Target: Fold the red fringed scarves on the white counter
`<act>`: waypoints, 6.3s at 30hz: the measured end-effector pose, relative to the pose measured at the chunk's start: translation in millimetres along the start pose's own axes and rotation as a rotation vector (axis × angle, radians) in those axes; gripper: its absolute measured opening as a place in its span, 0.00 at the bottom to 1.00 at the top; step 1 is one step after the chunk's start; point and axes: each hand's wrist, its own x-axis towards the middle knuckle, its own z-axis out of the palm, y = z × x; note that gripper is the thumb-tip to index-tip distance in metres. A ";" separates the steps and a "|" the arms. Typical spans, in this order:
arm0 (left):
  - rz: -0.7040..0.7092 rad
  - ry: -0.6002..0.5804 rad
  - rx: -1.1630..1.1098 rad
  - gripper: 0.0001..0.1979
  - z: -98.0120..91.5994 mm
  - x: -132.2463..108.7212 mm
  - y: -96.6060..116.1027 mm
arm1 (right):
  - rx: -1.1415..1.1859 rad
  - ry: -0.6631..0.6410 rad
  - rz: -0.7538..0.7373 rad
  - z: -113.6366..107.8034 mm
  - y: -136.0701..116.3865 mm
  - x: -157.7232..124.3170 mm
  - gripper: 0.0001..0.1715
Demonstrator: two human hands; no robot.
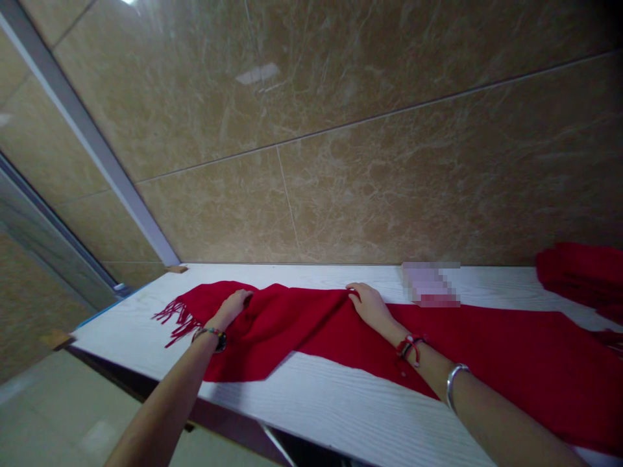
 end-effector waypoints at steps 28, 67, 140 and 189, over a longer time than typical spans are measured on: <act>0.309 -0.202 -0.137 0.21 -79.9 31.6 53.2 | 0.185 -0.006 -0.046 -19.9 -4.0 12.8 0.08; 0.308 -0.032 -0.175 0.21 -63.5 25.4 97.4 | -0.410 -0.204 -0.081 -98.4 44.1 -55.0 0.15; 0.604 -0.067 -0.319 0.15 45.4 -32.9 215.9 | 0.068 -0.306 -0.089 -119.4 5.7 -68.3 0.11; 0.737 -0.141 -0.339 0.05 43.4 -54.0 223.1 | -0.158 -0.345 -0.315 -119.2 -15.8 -79.6 0.07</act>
